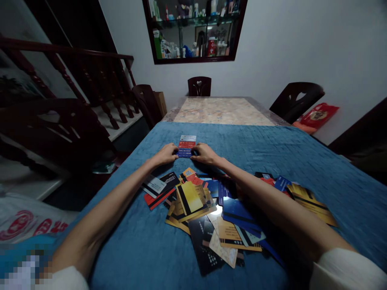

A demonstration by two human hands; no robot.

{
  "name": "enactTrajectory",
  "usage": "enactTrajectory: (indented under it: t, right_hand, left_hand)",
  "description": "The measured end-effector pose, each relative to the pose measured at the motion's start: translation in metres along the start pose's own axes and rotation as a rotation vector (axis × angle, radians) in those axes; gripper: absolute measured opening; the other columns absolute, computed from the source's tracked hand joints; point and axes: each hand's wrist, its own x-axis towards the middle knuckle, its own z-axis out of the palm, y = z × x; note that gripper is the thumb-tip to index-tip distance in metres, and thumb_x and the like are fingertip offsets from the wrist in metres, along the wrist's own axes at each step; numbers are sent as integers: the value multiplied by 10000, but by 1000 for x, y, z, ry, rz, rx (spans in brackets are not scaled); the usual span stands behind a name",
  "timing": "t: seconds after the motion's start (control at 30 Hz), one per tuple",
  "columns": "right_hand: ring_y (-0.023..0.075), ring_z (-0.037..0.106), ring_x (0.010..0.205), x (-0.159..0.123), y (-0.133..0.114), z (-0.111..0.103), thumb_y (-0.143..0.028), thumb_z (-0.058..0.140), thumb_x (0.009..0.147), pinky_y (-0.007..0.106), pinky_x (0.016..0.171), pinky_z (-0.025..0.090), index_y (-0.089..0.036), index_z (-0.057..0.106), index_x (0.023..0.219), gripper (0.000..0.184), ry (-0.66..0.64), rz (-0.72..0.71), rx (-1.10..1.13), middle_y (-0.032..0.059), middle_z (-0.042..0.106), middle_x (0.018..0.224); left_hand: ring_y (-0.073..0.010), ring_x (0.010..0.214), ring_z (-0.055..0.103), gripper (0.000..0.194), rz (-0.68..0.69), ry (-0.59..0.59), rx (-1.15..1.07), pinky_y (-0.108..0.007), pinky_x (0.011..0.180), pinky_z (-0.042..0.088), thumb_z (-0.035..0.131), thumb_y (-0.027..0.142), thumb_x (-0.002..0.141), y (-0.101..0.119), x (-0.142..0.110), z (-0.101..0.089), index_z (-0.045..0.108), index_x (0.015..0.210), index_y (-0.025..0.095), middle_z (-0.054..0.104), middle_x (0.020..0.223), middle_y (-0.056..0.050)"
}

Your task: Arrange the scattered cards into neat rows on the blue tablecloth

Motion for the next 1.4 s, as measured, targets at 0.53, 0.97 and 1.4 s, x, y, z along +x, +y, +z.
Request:
enactTrajectory:
  t: [0.53,0.97,1.4]
  right_hand:
    - [237,642,1038,1,-3,3,-286,725,809,281,908,463,-163,748,1122,338,9,79,36,137,675,1186]
    - [223,628,1049,1,0,8,-294,715,821,276,933,449,-162,732,1167,371,20,89,45,132,662,1185]
    - [196,618,982,-8,7,-2,-231,679,838,248,869,431,-153,728,1148,324,-23,7,72,81,714,1059]
  left_hand:
    - [-219,879,661,326,-17,22,30,-307,872,536,623,184,751,3,1,5,750,1050,159,708,1001,-86]
    - [-267,1001,668,330,-25,51,81,-345,943,526,576,149,804,11,-5,7,746,1086,134,696,1067,-135]
    - [-267,1021,651,357,-47,96,58,-347,950,512,556,165,796,10,-7,12,731,1105,128,697,1064,-140]
